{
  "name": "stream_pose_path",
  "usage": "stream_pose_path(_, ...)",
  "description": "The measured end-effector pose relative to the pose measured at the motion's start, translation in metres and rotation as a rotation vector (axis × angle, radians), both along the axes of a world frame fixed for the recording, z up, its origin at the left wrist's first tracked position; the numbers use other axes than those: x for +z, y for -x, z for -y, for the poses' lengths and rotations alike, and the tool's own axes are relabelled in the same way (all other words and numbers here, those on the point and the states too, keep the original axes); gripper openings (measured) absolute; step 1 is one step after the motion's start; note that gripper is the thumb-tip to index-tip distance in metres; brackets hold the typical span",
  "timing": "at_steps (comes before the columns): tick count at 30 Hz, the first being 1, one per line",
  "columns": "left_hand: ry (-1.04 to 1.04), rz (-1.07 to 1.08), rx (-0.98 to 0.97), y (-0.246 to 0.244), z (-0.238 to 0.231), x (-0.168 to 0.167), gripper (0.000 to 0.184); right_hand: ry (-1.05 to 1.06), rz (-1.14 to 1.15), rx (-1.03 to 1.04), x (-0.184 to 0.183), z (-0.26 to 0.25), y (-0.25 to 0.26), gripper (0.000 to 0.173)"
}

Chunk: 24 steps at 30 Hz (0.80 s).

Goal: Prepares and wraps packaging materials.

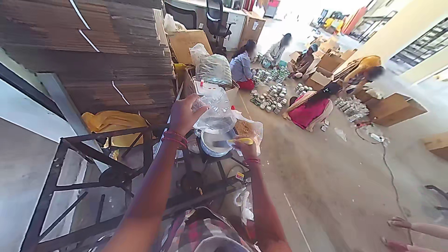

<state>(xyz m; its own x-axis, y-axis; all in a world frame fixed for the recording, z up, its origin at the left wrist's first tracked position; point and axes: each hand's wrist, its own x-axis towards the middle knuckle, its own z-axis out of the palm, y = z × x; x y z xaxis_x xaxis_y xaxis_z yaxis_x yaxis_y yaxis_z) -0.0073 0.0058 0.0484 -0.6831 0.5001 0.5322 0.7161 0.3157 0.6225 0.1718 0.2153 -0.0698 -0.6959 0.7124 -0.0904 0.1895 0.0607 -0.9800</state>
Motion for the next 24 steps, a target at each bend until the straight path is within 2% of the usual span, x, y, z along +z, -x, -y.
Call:
stream_pose_path(3, 0.004, 0.007, 0.027, 0.000, 0.003, -0.003, 0.037, -0.021, 0.024, -0.073, 0.006, -0.017, -0.009, 0.015)
stream_pose_path(6, 0.001, 0.057, 0.058, -0.005, 0.005, -0.004, 0.037, -0.112, -0.097, -0.143, -0.010, -0.021, 0.005, 0.015)
stream_pose_path(8, -0.003, 0.067, 0.071, -0.007, 0.005, -0.005, 0.038, -0.097, -0.122, -0.103, -0.013, -0.010, 0.015, 0.016)
stream_pose_path(12, -0.012, 0.074, 0.099, -0.010, 0.008, 0.000, 0.039, 0.016, 0.009, 0.032, 0.008, -0.005, 0.003, 0.017)
stream_pose_path(14, -0.032, 0.089, 0.118, -0.010, 0.009, -0.002, 0.037, 0.019, 0.033, -0.016, 0.014, -0.015, -0.005, 0.017)
stream_pose_path(18, -0.052, 0.077, 0.119, -0.018, 0.011, -0.012, 0.033, -0.093, -0.054, -0.169, -0.003, -0.014, 0.013, 0.017)
stream_pose_path(22, -0.054, 0.085, 0.105, -0.020, 0.009, -0.009, 0.033, 0.041, -0.049, 0.036, -0.002, -0.001, 0.015, 0.017)
stream_pose_path(24, -0.052, 0.099, 0.110, -0.014, 0.006, -0.007, 0.036, -0.001, 0.033, 0.125, 0.014, -0.008, 0.000, 0.018)
